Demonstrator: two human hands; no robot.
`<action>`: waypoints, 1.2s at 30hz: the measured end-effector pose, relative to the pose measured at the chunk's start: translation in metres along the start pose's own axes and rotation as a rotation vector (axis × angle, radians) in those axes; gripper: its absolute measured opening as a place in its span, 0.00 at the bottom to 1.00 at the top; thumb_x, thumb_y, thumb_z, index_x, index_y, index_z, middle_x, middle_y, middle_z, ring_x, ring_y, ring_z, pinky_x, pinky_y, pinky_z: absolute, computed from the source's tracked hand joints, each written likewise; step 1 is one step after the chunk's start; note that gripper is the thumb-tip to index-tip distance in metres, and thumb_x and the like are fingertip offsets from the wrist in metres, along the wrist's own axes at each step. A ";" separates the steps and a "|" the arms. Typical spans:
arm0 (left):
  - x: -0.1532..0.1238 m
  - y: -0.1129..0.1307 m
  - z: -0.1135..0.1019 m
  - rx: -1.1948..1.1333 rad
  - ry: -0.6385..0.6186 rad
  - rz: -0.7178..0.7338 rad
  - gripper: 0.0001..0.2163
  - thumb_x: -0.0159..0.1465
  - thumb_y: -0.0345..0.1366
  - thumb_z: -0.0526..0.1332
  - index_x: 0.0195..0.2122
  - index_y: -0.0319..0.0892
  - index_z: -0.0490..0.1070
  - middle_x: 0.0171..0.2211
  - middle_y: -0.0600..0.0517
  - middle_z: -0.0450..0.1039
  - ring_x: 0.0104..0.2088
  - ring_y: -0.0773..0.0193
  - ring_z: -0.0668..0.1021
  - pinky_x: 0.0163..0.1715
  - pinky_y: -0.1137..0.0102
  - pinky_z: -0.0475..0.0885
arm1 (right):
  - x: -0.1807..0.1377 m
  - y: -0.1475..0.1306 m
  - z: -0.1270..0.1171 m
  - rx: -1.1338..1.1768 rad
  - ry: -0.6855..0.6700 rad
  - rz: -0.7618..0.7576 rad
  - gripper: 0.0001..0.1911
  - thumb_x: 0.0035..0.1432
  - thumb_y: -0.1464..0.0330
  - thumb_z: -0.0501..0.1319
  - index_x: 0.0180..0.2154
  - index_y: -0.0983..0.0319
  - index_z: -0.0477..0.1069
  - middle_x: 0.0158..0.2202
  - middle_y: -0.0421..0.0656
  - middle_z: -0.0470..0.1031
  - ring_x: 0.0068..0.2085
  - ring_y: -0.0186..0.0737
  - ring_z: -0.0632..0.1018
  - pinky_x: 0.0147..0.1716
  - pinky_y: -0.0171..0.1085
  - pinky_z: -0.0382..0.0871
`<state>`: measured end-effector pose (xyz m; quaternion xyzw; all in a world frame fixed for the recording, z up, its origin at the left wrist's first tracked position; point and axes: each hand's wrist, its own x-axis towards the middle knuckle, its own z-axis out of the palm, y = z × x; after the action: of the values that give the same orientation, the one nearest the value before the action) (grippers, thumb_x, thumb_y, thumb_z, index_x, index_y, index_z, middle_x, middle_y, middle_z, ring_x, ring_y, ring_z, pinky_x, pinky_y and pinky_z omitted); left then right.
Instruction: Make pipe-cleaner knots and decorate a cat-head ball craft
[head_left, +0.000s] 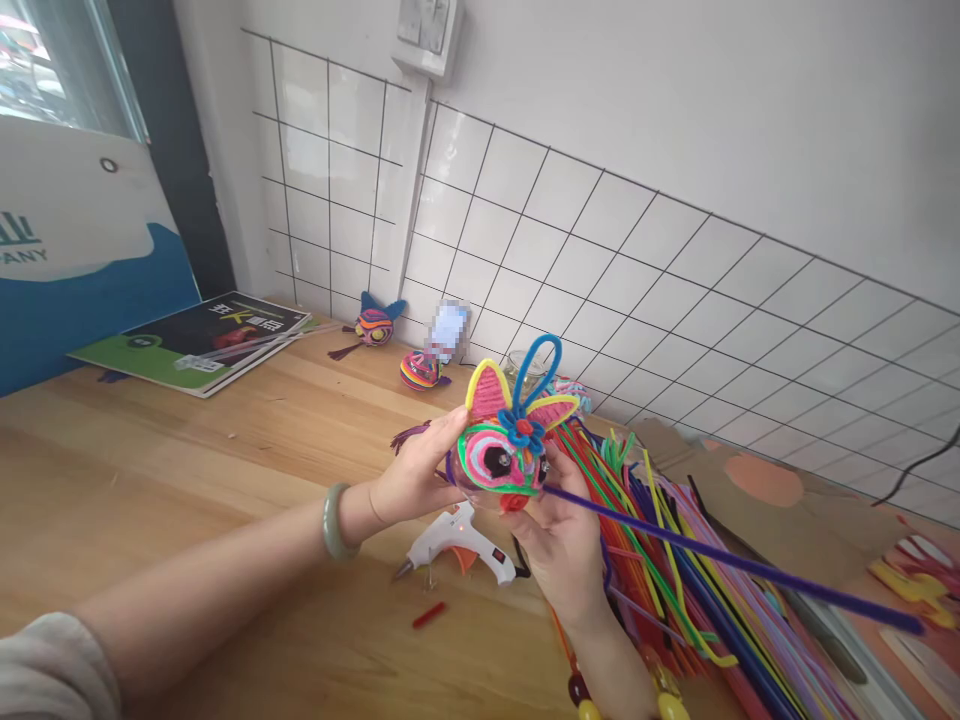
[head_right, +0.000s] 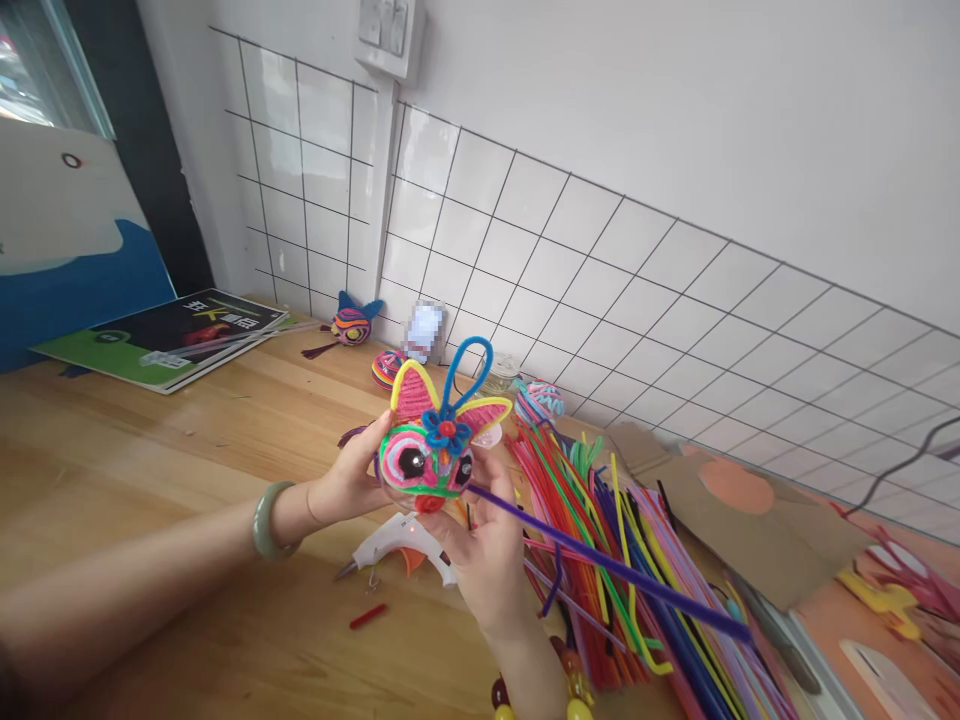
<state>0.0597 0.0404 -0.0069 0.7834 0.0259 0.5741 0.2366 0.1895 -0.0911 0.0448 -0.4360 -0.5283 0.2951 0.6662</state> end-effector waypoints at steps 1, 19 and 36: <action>0.003 0.003 -0.001 0.047 0.013 0.063 0.45 0.53 0.41 0.69 0.67 0.53 0.41 0.61 0.43 0.60 0.58 0.47 0.68 0.54 0.54 0.68 | 0.001 -0.001 0.001 0.013 -0.002 0.004 0.32 0.49 0.68 0.70 0.54 0.52 0.60 0.57 0.45 0.68 0.56 0.43 0.71 0.53 0.42 0.69; 0.012 0.015 -0.006 0.071 -0.054 0.066 0.46 0.52 0.35 0.69 0.66 0.56 0.41 0.59 0.43 0.59 0.57 0.48 0.67 0.53 0.57 0.67 | 0.009 -0.012 0.002 -0.029 0.002 0.100 0.28 0.51 0.60 0.67 0.52 0.55 0.61 0.56 0.48 0.69 0.54 0.49 0.74 0.50 0.47 0.72; 0.036 0.050 0.007 -1.075 -0.075 -1.127 0.18 0.59 0.41 0.64 0.47 0.39 0.70 0.44 0.44 0.74 0.39 0.63 0.77 0.39 0.68 0.74 | 0.011 -0.014 -0.018 -0.299 0.131 0.072 0.09 0.58 0.61 0.61 0.37 0.60 0.71 0.25 0.36 0.70 0.26 0.32 0.73 0.28 0.33 0.69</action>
<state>0.0672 0.0047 0.0438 0.4488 0.1305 0.2741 0.8405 0.2085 -0.0928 0.0615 -0.5672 -0.5059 0.2077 0.6159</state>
